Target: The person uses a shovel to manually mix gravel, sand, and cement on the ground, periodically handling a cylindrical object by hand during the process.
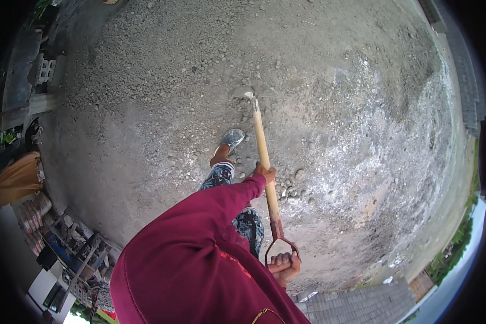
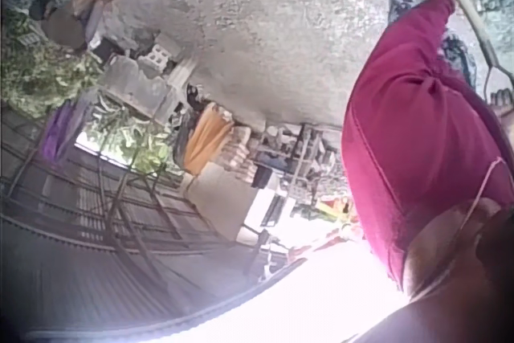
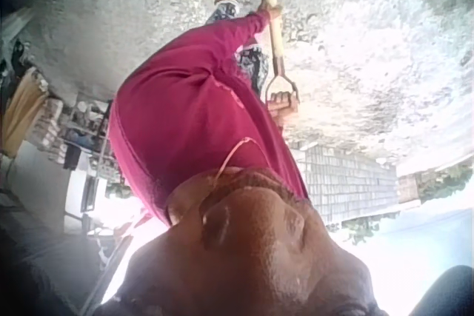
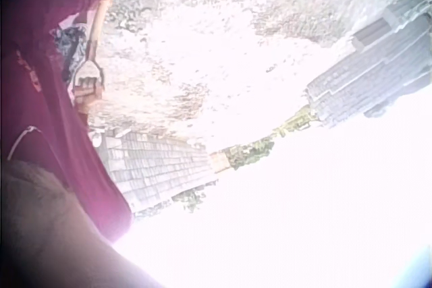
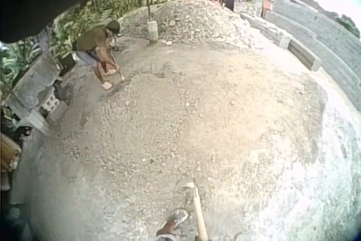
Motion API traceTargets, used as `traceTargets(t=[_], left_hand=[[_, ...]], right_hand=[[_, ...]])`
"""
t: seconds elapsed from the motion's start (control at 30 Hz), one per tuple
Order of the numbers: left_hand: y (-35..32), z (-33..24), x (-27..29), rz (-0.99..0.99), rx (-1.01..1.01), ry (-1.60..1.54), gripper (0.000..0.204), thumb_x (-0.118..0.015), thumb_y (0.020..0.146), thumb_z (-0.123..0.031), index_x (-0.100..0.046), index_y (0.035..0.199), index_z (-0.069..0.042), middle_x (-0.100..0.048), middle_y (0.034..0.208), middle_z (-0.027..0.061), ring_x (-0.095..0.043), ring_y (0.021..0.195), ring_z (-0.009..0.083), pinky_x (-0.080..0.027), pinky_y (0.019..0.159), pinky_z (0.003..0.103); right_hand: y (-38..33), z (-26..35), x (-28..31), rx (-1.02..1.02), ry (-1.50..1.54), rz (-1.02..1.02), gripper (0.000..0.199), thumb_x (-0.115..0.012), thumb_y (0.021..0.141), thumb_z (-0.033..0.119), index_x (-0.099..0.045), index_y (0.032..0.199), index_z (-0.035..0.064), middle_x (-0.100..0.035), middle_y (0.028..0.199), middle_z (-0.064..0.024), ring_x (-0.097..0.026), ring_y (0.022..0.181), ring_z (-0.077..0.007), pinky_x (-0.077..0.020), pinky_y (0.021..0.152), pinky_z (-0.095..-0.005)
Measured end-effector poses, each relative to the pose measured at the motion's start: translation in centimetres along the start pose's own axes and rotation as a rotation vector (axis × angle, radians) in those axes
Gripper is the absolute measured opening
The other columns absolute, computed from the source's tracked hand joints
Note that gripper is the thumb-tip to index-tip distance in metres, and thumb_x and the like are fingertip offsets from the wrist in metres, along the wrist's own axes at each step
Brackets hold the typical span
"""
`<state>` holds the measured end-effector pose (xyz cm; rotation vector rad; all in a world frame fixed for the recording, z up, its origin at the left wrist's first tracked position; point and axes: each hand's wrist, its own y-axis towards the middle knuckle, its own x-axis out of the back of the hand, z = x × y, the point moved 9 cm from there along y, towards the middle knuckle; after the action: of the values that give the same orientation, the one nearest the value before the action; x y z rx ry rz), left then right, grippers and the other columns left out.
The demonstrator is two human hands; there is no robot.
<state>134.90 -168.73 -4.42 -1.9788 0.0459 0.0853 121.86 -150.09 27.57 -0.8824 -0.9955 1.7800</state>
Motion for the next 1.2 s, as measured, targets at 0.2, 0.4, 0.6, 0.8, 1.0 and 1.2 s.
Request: traceTargets(t=[0.2,0.4,0.6,0.8,1.0,1.2], left_hand=[[6.4,-22.3,12.7,-0.271,-0.162,0.14,0.045,-0.057,0.081,-0.021,-0.039,0.111,0.008,-0.062,0.078,0.0249,-0.066,0.057,0.0316,-0.055,0.049,0.04],[6.1,-21.0,14.5,-0.214,-0.06,-0.039,0.037,-0.056,0.082,-0.018,-0.042,0.1,0.011,-0.059,0.068,0.0224,-0.063,0.051,0.0308,-0.054,0.046,0.04],[2.3,-8.0,5.3,-0.008,0.025,-0.346,0.035,-0.055,0.082,-0.017,-0.031,0.101,-0.001,-0.054,0.066,0.0173,-0.06,0.047,0.0287,-0.051,0.039,0.041],[3.7,-12.0,10.0,-0.1,-0.093,-0.225,0.037,-0.057,0.082,-0.019,-0.031,0.101,0.0,-0.055,0.064,0.0158,-0.06,0.046,0.0273,-0.05,0.039,0.039],[4.6,-17.5,14.6,-0.222,-0.048,-0.223,0.037,-0.053,0.082,-0.018,-0.039,0.1,0.012,-0.059,0.061,0.0192,-0.062,0.048,0.0288,-0.053,0.044,0.037],[-0.6,-3.4,1.2,-0.12,0.086,-0.16,0.032,-0.057,0.08,-0.019,-0.05,0.091,0.01,-0.062,0.067,0.0202,-0.064,0.053,0.0284,-0.054,0.045,0.037]], right_hand=[[9.0,-9.5,-18.7,-0.158,0.12,0.089,0.016,-0.058,0.086,0.025,-0.049,0.077,0.0138,-0.038,0.053,0.003,-0.043,0.047,-0.0153,-0.0411,0.053,-0.0341],[8.5,-9.4,-20.7,-0.103,-0.077,0.052,0.014,-0.057,0.087,0.018,-0.049,0.076,0.0119,-0.045,0.055,0.0004,-0.047,0.049,-0.016,-0.0443,0.052,-0.0349],[0.8,0.4,-14.5,0.0,-0.174,0.024,0.016,-0.052,0.089,0.024,-0.056,0.089,0.0089,-0.044,0.053,-0.0001,-0.046,0.044,-0.0158,-0.0443,0.045,-0.0346],[4.0,-3.3,-14.2,-0.066,-0.123,0.087,0.027,-0.052,0.085,0.02,-0.056,0.109,0.0086,-0.042,0.054,-0.0002,-0.046,0.046,-0.0152,-0.0441,0.046,-0.0344],[7.3,-5.9,-20.3,-0.006,-0.218,0.116,0.009,-0.057,0.085,0.017,-0.054,0.082,0.0088,-0.048,0.055,-0.0014,-0.049,0.047,-0.0188,-0.0443,0.049,-0.0359],[2.9,1.6,-5.3,0.051,-0.311,0.002,0.01,-0.059,0.085,0.017,-0.055,0.089,0.0078,-0.049,0.055,-0.0007,-0.049,0.046,-0.0167,-0.0451,0.048,-0.0351]])
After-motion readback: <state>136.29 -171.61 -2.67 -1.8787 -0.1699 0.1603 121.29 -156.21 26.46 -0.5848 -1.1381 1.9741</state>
